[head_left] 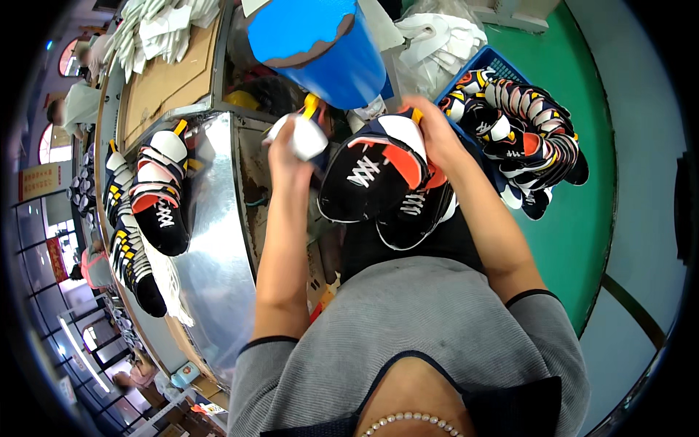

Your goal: The person takes a shoe from a basket, places a tag against the shoe tongue, and uses a tagging tool to attach the tag before placing the shoe on a metal surface.

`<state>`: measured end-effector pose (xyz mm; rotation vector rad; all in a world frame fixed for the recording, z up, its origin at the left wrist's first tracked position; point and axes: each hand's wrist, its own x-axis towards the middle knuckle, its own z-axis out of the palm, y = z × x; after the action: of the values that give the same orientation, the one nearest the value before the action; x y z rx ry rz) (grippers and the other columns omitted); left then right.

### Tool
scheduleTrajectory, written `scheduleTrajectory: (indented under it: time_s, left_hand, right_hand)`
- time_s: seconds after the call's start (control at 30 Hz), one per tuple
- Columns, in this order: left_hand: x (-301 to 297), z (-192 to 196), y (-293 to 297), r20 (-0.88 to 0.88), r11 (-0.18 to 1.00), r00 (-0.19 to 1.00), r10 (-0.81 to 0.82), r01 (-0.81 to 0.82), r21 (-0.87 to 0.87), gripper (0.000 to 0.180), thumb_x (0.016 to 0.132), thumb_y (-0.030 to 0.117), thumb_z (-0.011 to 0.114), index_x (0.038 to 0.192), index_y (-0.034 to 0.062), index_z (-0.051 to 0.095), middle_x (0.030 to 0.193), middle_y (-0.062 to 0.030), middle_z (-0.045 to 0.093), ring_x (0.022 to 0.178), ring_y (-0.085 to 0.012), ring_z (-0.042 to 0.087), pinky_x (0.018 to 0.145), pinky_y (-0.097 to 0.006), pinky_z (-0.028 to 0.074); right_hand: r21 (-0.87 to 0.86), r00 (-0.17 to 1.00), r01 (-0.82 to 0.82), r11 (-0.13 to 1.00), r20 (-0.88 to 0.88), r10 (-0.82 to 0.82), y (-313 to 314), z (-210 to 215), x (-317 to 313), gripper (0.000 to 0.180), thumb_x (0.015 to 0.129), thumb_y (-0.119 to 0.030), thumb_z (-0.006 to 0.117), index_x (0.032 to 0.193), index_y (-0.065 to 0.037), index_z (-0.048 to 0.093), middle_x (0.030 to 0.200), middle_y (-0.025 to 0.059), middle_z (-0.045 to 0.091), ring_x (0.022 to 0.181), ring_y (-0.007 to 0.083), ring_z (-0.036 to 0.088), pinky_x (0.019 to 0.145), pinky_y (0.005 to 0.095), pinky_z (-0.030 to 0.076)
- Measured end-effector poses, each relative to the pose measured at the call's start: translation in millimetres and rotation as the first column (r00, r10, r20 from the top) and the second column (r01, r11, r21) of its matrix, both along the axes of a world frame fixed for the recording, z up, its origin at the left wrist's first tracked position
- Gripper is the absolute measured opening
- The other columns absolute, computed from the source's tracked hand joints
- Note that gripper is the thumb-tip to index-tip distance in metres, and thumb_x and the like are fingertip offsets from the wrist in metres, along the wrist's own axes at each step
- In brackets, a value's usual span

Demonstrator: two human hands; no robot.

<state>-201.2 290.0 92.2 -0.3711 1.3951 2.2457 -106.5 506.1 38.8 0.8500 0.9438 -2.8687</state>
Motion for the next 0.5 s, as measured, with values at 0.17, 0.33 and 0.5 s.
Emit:
scheduleTrajectory:
  time_s: [0.17,0.33,0.5]
  left_hand:
    - [114.5,24.1,-19.9,-0.092,0.911,0.984,-0.151,0.102,-0.400,0.038,0.096,0.033,0.050,0.112,-0.0013,0.052,0.100,-0.0131,0.064,0.088,-0.0196,0.064,0.075,-0.031,0.052]
    - [94.9,21.6,14.2,-0.226,0.964,0.957,-0.180,0.126,-0.235,0.030,0.087,0.014,0.064,0.112,-0.0004,0.055,0.099,-0.0057,0.062,0.082,-0.0129,0.061,0.072,-0.026,0.048]
    - [47.3,7.4,25.0,-0.361,0.921,0.897,-0.256,0.112,-0.373,0.033,0.077,0.006,0.069,0.107,-0.0026,0.059,0.099,-0.0079,0.065,0.086,-0.0148,0.062,0.076,-0.028,0.049]
  right_hand:
    - [0.146,0.985,0.155,0.977,-0.105,-0.140,-34.1,11.2,20.6,0.028,0.086,-0.022,0.064,0.097,0.001,0.052,0.090,0.0072,0.054,0.085,0.0145,0.052,0.078,0.0282,0.044]
    - [0.634,0.981,0.128,0.763,-0.192,-0.005,-76.1,13.1,14.2,0.028,0.088,-0.027,0.064,0.098,-0.001,0.061,0.080,0.0001,0.052,0.074,0.0087,0.045,0.067,0.0232,0.037]
    - [0.359,0.970,0.006,0.933,-0.228,0.082,-39.5,-2.7,-2.0,0.012,0.087,-0.012,0.064,0.092,-0.001,0.061,0.072,0.0007,0.057,0.058,0.0071,0.049,0.054,0.0213,0.038]
